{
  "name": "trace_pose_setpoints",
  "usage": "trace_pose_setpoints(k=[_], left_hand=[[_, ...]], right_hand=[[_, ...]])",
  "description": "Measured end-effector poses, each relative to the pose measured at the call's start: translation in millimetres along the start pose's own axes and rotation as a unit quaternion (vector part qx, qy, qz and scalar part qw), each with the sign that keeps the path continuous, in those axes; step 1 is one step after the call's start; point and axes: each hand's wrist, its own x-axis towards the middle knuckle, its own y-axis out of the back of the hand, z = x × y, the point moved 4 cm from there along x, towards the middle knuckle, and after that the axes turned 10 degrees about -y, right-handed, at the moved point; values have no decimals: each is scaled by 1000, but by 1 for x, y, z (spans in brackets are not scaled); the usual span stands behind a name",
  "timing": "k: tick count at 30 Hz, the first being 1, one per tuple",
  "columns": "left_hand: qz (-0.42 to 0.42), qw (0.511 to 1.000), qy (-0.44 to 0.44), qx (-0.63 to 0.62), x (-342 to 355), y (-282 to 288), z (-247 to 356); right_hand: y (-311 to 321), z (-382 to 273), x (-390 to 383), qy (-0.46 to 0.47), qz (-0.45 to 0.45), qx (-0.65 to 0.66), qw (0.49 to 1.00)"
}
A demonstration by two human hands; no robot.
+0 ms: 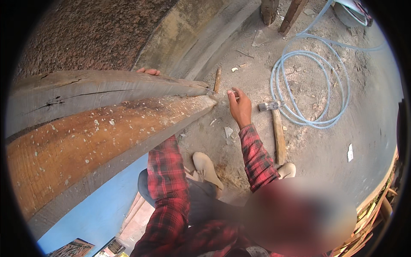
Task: The person walks through a construction area and kneels to hammer nails into a wooden beam. They use a hammer to drive nails into the wood, occasionally picking up additional nails from a bucket. The person also uses a hand saw to cut a piece of wood.
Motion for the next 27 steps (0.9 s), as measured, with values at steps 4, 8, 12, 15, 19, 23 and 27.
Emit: trace_pose_setpoints(k=[4, 8, 12, 15, 19, 23, 27], left_hand=[[96, 993, -73, 3, 2, -22, -66], [-33, 997, 60, -19, 15, 0, -5], [45, 996, -80, -5, -4, -35, -31], [80, 987, -67, 118, -5, -41, -27], [99, 990, -10, 101, 1, -48, -13], [73, 991, -51, 98, 2, -39, -23], [21, 997, -31, 61, 5, -32, -29]], right_hand=[[126, 65, -56, -62, 386, -228, 892], [142, 111, -84, -180, 231, -328, 898], [139, 131, -71, -174, 62, -240, 953], [86, 75, -85, -296, -49, 302, 905], [25, 16, -107, -254, 17, 483, 838], [-29, -13, -114, -323, 83, 572, 750], [-30, -20, -115, -298, -128, 560, 763]])
